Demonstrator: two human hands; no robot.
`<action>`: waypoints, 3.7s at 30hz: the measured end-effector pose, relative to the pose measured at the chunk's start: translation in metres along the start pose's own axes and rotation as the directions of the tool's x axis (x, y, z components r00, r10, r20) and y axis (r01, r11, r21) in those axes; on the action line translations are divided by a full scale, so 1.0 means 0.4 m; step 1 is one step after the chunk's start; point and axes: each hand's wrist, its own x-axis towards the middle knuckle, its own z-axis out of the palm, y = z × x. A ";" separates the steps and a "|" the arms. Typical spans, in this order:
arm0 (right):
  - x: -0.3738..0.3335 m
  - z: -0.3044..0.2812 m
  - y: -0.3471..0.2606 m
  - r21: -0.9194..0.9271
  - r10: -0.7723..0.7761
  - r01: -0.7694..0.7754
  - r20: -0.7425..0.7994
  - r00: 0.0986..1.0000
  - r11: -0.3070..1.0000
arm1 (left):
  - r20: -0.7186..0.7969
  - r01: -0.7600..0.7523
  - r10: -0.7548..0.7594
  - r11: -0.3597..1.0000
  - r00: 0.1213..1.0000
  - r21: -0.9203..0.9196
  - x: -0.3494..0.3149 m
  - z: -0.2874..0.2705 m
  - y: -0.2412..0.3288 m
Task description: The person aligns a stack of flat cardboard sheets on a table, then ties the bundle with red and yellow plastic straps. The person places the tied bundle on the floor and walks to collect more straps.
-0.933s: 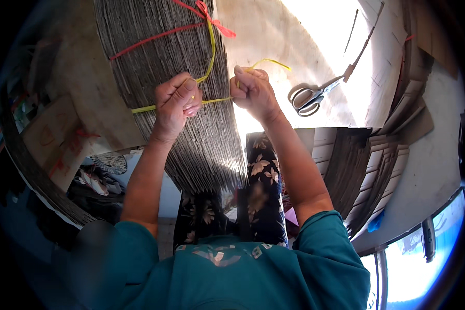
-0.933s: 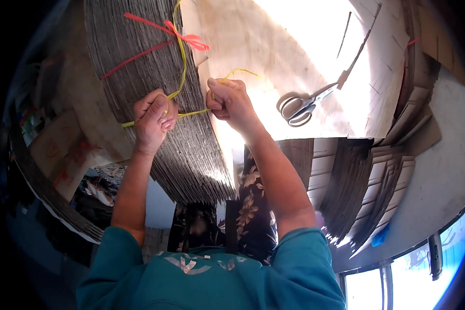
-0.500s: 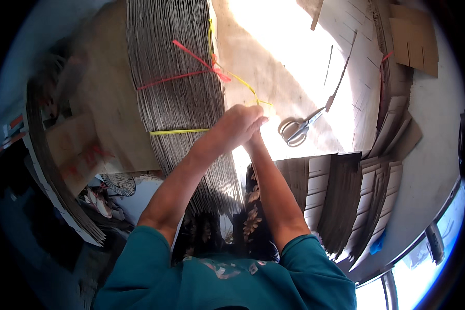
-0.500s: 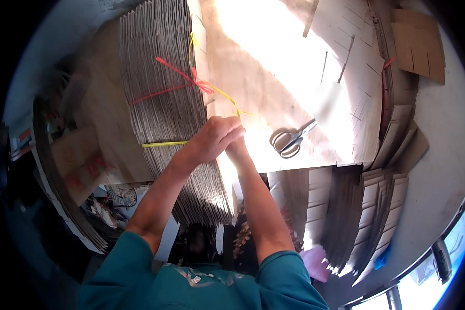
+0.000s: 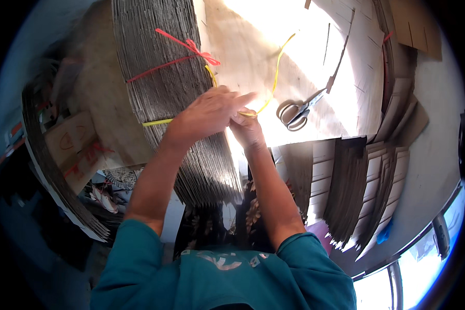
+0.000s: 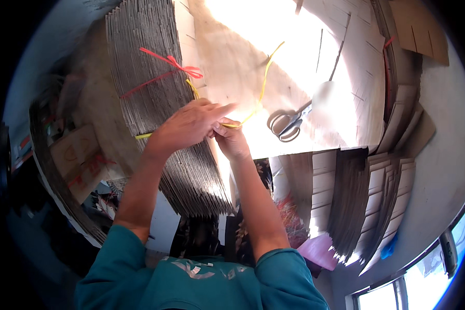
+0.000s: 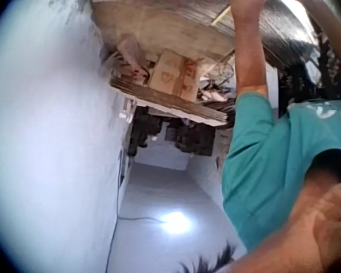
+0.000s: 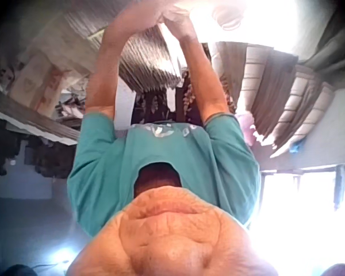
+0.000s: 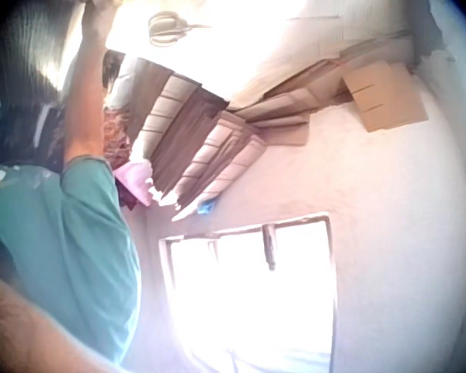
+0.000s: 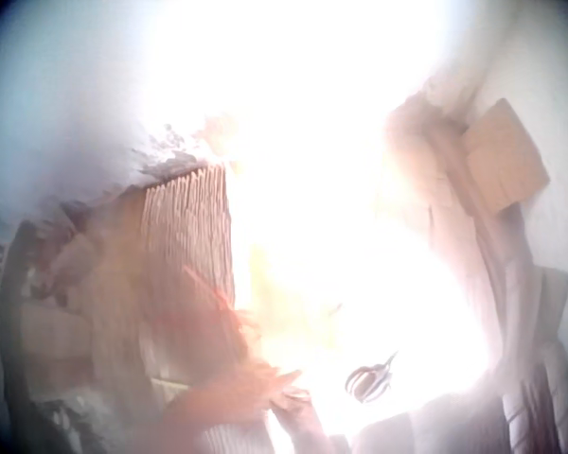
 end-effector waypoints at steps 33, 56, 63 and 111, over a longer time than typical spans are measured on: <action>0.010 0.124 0.015 -0.469 -0.396 0.240 -0.269 0.878 0.850 | -0.137 0.163 -0.173 0.983 0.975 -0.084 -0.086 0.010 -0.075; 0.069 -0.020 -0.045 -0.293 0.150 -0.254 -0.336 0.930 0.922 | -0.367 0.102 -0.001 0.961 0.930 0.256 -0.124 0.016 -0.112; -0.110 -0.153 -0.167 -0.973 -0.673 -0.072 -0.203 0.712 0.218 | -0.468 0.186 -0.158 0.982 0.869 0.013 -0.177 0.000 -0.092; -0.115 0.067 -0.118 -0.833 0.135 -0.220 -0.176 0.975 0.507 | 0.129 0.300 -0.271 0.837 0.954 -0.458 0.243 -0.077 0.066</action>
